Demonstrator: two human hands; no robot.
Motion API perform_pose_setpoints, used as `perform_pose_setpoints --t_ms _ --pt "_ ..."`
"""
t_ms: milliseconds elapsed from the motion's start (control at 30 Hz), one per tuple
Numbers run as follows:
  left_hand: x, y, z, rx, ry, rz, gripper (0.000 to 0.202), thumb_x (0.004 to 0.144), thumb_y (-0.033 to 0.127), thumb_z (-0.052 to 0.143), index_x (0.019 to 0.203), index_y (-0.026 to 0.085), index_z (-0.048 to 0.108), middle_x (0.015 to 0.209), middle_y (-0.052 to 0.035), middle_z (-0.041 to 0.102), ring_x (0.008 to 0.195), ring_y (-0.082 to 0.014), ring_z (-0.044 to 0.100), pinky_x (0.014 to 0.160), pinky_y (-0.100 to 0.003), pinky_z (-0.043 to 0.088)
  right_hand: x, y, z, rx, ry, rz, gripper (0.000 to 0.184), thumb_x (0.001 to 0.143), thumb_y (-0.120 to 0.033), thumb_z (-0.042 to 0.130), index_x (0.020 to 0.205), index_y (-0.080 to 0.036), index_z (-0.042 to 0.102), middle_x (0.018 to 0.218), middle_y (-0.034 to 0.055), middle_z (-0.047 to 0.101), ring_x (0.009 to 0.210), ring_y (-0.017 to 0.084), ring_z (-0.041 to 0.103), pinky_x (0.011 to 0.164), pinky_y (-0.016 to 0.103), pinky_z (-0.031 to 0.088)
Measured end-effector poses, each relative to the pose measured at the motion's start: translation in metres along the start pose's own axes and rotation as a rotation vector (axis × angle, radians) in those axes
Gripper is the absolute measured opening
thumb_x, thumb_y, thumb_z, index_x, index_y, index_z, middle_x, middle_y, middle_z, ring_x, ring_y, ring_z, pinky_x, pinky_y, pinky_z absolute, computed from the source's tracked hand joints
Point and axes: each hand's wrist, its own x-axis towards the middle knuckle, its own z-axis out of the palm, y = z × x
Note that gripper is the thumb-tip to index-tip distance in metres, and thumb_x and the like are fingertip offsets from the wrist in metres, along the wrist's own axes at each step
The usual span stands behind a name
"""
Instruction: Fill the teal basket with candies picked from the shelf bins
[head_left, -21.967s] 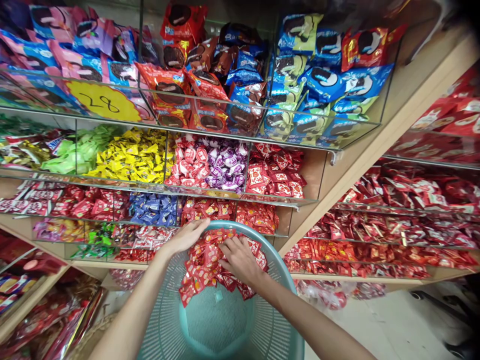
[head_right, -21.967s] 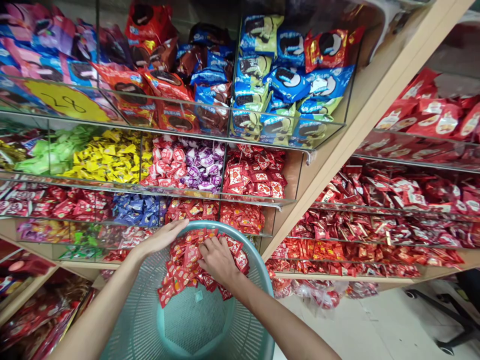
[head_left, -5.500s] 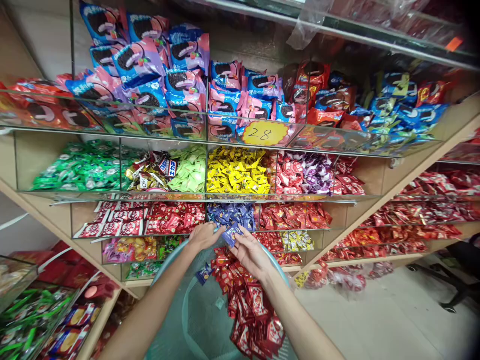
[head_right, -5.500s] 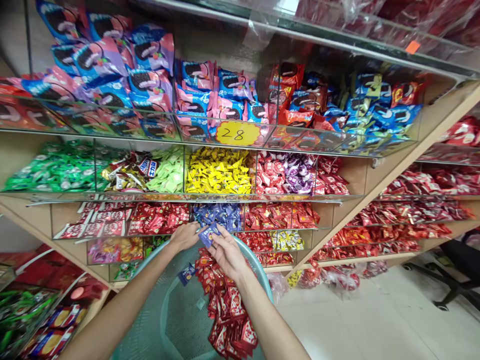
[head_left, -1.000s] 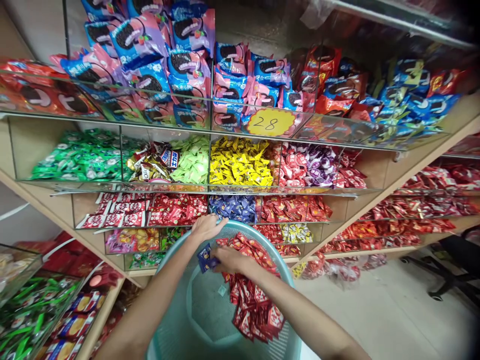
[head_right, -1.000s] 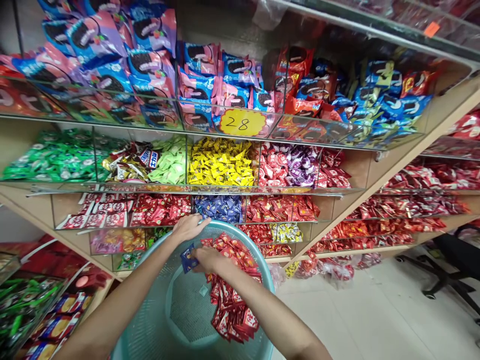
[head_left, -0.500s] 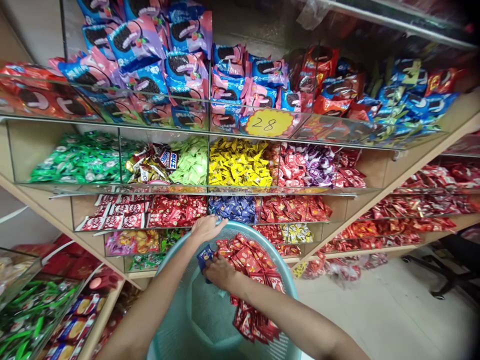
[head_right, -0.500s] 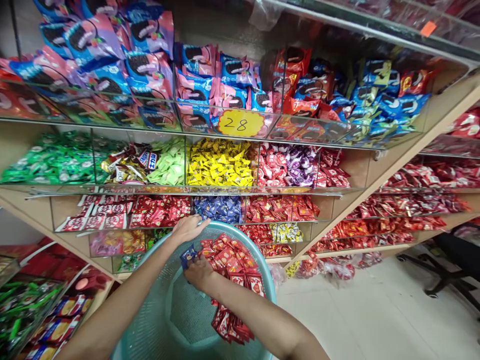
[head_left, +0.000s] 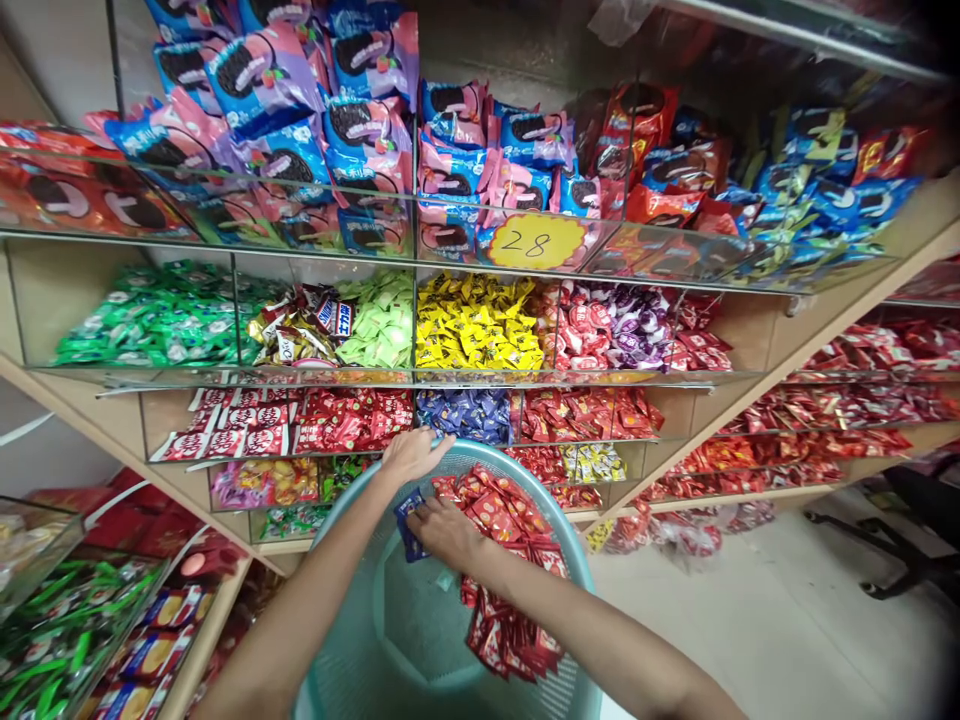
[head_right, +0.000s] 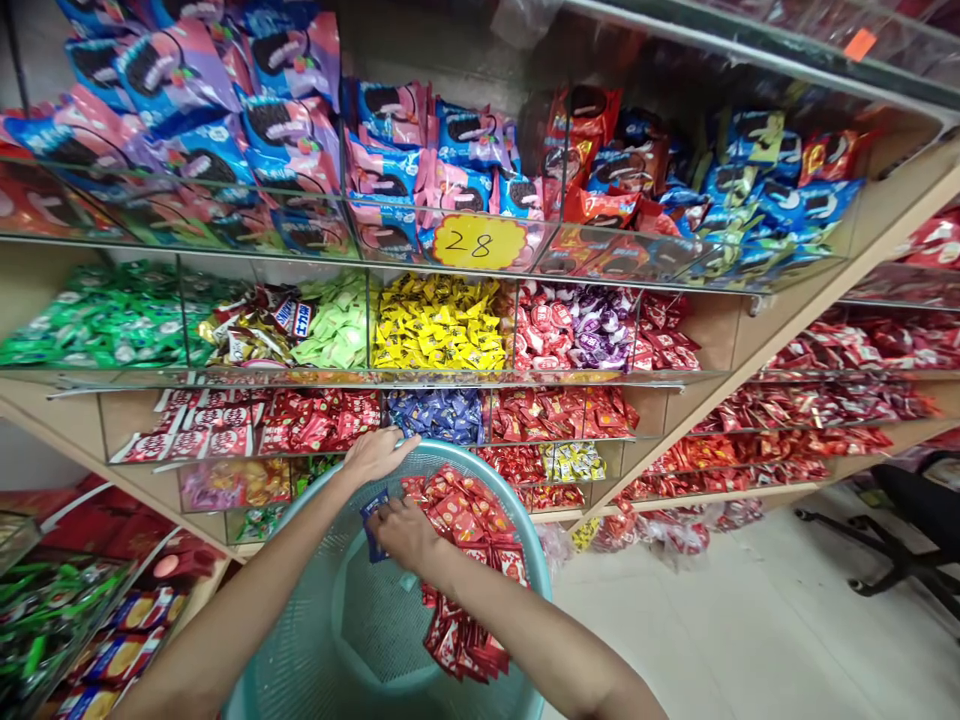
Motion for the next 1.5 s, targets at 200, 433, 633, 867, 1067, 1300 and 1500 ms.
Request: perform_pose_setpoints --t_ms 200,433,633,867,1067,1300,1500 --pt "0.000 0.000 0.000 -0.002 0.016 0.018 0.069 0.081 0.064 0.012 0.088 0.020 0.064 0.093 -0.0093 0.066 0.085 -0.0253 0.061 0.069 -0.032 0.044 -0.011 0.009 -0.006 0.012 0.047 0.037 0.012 0.083 -0.018 0.047 0.092 -0.016 0.056 0.086 0.0065 0.059 0.089 0.020 0.049 0.079 0.035 0.039" --pt "0.000 -0.002 0.001 -0.014 0.005 0.011 0.067 0.080 0.065 0.015 0.089 0.021 0.064 0.096 -0.0082 0.065 0.085 -0.0252 0.061 0.070 -0.032 0.043 -0.011 -0.012 0.018 -0.028 0.009 -0.071 0.009 0.080 -0.018 0.051 0.085 -0.015 0.057 0.090 0.0077 0.059 0.090 0.021 0.047 0.077 0.036 0.038" --pt "0.002 -0.003 0.002 -0.034 -0.023 -0.014 0.061 0.081 0.063 0.021 0.091 0.021 0.064 0.099 -0.0079 0.065 0.090 -0.0255 0.060 0.075 -0.033 0.041 -0.010 -0.014 0.012 -0.054 -0.008 0.018 0.012 0.081 -0.018 0.050 0.090 -0.014 0.057 0.094 0.0084 0.058 0.090 0.020 0.047 0.078 0.035 0.037" --pt "0.000 -0.001 -0.001 -0.042 -0.032 -0.034 0.064 0.081 0.064 0.018 0.093 0.021 0.063 0.097 -0.0081 0.065 0.090 -0.0239 0.060 0.076 -0.031 0.041 -0.016 0.029 -0.040 0.115 0.190 0.254 0.016 0.084 -0.032 0.045 0.086 -0.018 0.053 0.085 0.0045 0.057 0.082 0.018 0.049 0.072 0.030 0.038" --pt "-0.001 0.001 -0.004 -0.046 -0.034 -0.038 0.068 0.080 0.065 0.015 0.091 0.020 0.064 0.097 -0.0087 0.065 0.087 -0.0258 0.061 0.073 -0.033 0.043 -0.024 0.116 -0.062 0.027 0.217 0.862 0.024 0.087 -0.031 0.038 0.087 -0.014 0.054 0.083 0.0106 0.060 0.077 0.019 0.055 0.065 0.028 0.039" --pt "0.000 0.001 -0.005 -0.054 -0.053 -0.047 0.063 0.081 0.063 0.019 0.090 0.020 0.064 0.099 -0.0075 0.065 0.089 -0.0244 0.060 0.077 -0.031 0.041 -0.025 0.132 -0.046 -0.025 0.096 0.974 0.024 0.084 -0.029 0.043 0.084 -0.011 0.059 0.079 0.0156 0.063 0.078 0.023 0.060 0.065 0.030 0.040" --pt "0.000 -0.001 -0.003 -0.053 -0.057 -0.041 0.066 0.080 0.065 0.017 0.091 0.020 0.064 0.099 -0.0088 0.065 0.089 -0.0245 0.060 0.075 -0.032 0.041 -0.033 0.130 -0.053 -0.006 0.141 0.997 0.025 0.086 -0.025 0.037 0.087 -0.012 0.058 0.080 0.0124 0.063 0.074 0.019 0.061 0.061 0.026 0.039"
